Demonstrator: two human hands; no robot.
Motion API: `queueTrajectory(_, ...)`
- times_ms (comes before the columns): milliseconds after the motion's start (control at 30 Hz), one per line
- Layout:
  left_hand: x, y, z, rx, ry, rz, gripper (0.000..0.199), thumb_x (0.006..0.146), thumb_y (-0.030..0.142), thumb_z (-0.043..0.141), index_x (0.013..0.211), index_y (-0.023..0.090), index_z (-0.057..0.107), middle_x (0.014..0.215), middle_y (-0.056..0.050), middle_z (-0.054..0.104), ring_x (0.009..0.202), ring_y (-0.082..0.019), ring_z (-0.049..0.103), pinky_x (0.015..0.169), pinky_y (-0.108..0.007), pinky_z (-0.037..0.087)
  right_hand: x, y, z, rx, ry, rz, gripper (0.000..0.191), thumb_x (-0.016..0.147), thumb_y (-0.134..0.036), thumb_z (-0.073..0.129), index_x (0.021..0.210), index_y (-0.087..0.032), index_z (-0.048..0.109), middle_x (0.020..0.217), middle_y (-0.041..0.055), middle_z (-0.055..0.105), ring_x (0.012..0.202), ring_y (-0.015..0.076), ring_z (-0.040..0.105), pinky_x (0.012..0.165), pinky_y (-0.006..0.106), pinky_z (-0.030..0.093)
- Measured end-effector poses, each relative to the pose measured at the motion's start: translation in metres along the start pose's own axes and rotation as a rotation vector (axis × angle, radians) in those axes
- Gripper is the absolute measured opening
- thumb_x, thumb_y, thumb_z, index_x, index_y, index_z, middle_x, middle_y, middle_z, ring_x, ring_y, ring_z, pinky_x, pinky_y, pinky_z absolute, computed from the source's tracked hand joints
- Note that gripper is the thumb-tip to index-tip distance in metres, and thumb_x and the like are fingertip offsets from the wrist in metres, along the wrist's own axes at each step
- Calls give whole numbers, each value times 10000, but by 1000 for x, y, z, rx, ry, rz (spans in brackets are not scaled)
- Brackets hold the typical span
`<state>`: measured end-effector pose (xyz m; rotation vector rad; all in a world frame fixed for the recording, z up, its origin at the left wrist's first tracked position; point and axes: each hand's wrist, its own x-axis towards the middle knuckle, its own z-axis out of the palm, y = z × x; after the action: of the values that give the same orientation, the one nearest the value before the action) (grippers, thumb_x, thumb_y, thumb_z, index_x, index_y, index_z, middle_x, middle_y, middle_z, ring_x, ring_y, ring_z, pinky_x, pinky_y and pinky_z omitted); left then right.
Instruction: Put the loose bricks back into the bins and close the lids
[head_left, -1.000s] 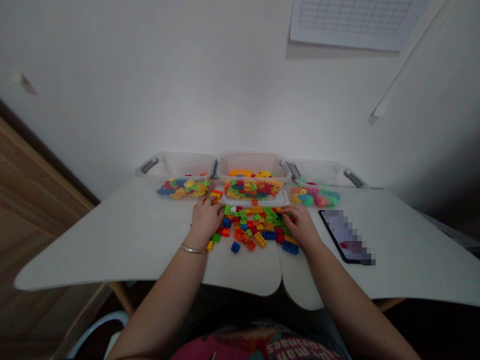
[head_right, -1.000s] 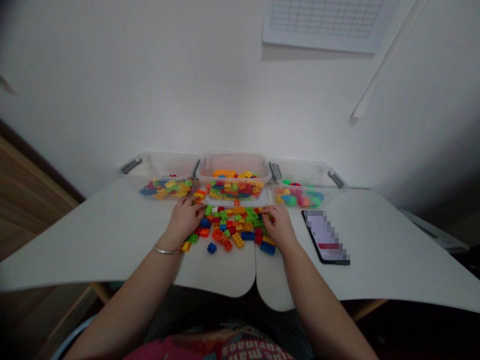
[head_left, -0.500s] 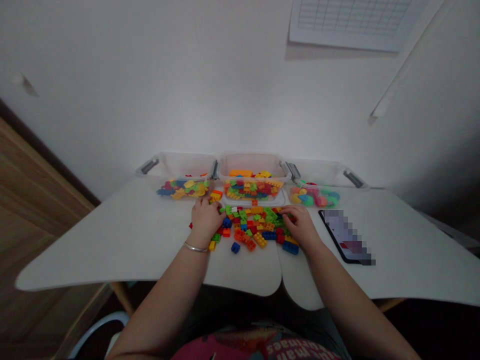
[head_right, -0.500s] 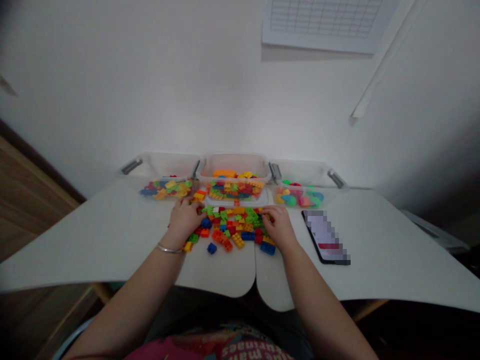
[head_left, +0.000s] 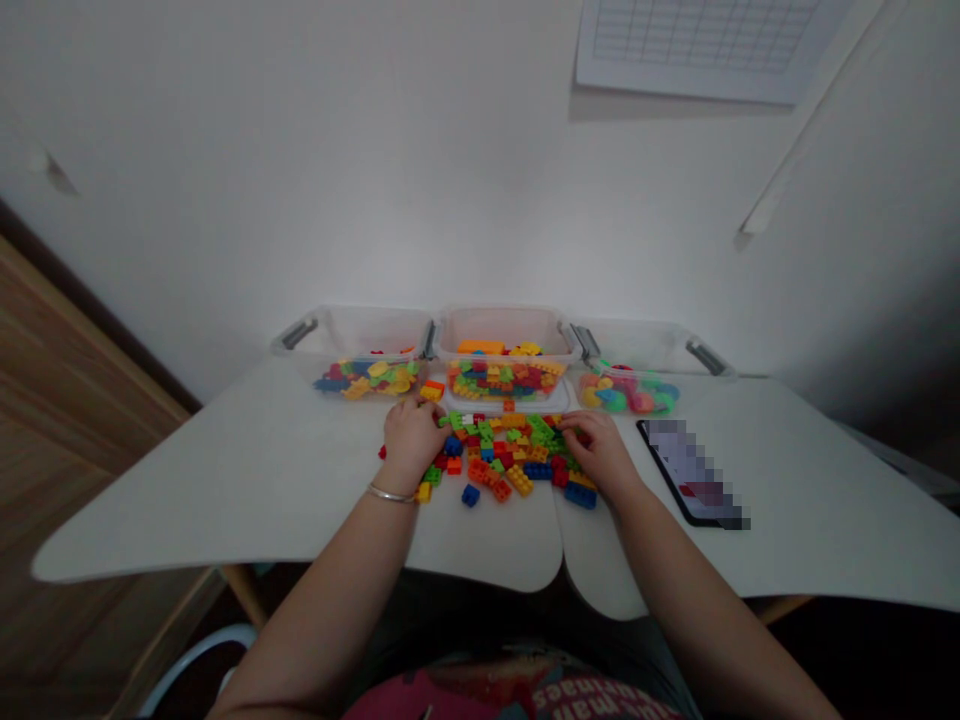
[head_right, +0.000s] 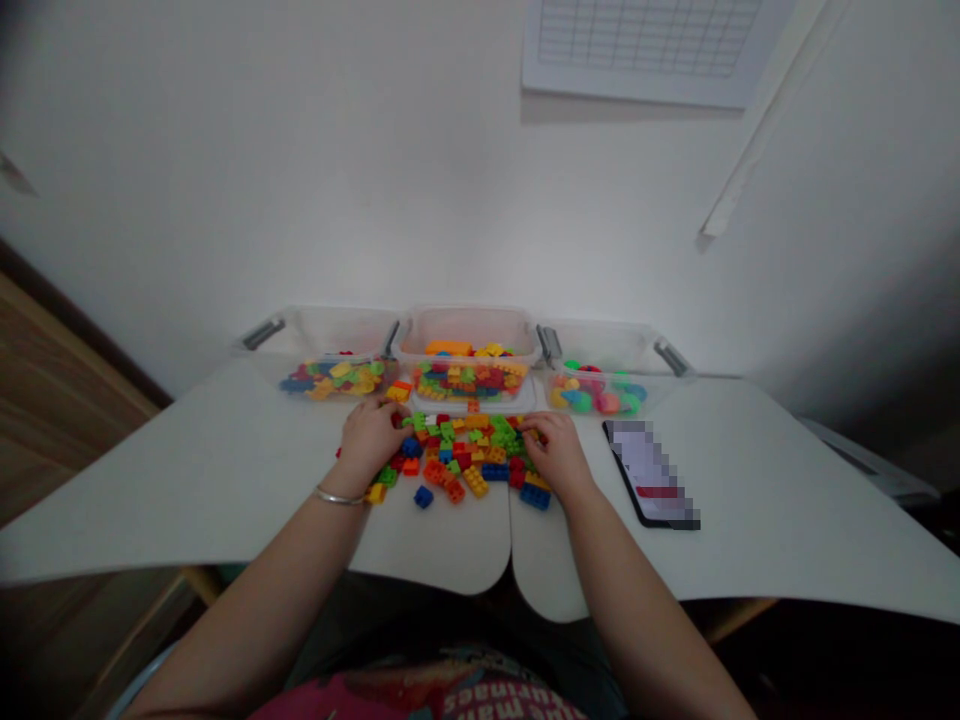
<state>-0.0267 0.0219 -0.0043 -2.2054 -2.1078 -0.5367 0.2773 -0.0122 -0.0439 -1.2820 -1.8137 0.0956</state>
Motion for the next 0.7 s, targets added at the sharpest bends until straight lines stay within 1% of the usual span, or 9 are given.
queueTrajectory(133, 0, -1, 1, -36, 28, 15, 218, 780, 281, 643, 952, 220, 763, 1140, -100, 686, 1102, -287, 611, 985, -404, 484, 0, 0, 0, -9, 3, -8, 176, 836, -269, 547, 837, -233, 719, 950, 89, 750, 961, 276, 661, 912, 489, 481)
queueTrajectory(267, 2, -4, 3, -126, 78, 16, 183, 783, 279, 640, 907, 217, 759, 1150, -95, 685, 1133, -274, 595, 1031, -396, 457, -1, 0, 0, -16, 1, -5, 177, 839, -258, 548, 845, -224, 722, 960, 95, 748, 968, 275, 658, 916, 484, 477)
queueTrajectory(367, 4, -6, 2, -247, 129, 9, 159, 782, 284, 640, 883, 202, 731, 1084, -90, 708, 1107, -274, 605, 1046, -424, 443, -1, 1, 0, -9, 1, -5, 175, 840, -258, 549, 848, -228, 721, 958, 88, 748, 973, 270, 657, 926, 481, 472)
queueTrajectory(433, 4, -8, 1, -371, 182, 16, 148, 789, 290, 631, 882, 199, 700, 999, -77, 722, 1034, -266, 629, 1005, -435, 468, -1, 2, 0, -7, 0, -9, 177, 844, -262, 547, 851, -231, 722, 953, 84, 749, 970, 265, 658, 926, 475, 472)
queueTrajectory(500, 4, -10, 1, -537, 273, 52, 147, 804, 307, 620, 893, 202, 670, 940, -60, 718, 957, -244, 646, 940, -411, 503, -1, 3, 0, -11, -1, -13, 180, 849, -261, 546, 855, -231, 723, 954, 81, 750, 969, 261, 660, 924, 465, 473)
queueTrajectory(600, 3, -10, -1, -800, 483, 128, 176, 822, 330, 623, 944, 203, 633, 917, -38, 684, 863, -190, 651, 844, -344, 534, -1, 4, 0, -16, 4, -18, 176, 852, -256, 551, 854, -229, 724, 955, 80, 753, 969, 260, 663, 921, 457, 476)
queueTrajectory(633, 4, -10, -2, -873, 568, 130, 191, 824, 332, 628, 963, 201, 620, 914, -31, 668, 835, -172, 646, 812, -322, 538, -1, 4, 0, -16, 6, -20, 174, 850, -253, 552, 852, -228, 724, 955, 80, 753, 969, 260, 665, 920, 457, 476)
queueTrajectory(700, 9, -10, -9, -981, 735, 88, 204, 824, 321, 634, 979, 195, 593, 911, -21, 635, 788, -139, 630, 758, -283, 536, -1, 5, 0, -13, 9, -25, 172, 847, -245, 552, 847, -229, 724, 955, 78, 754, 968, 261, 665, 918, 458, 475)
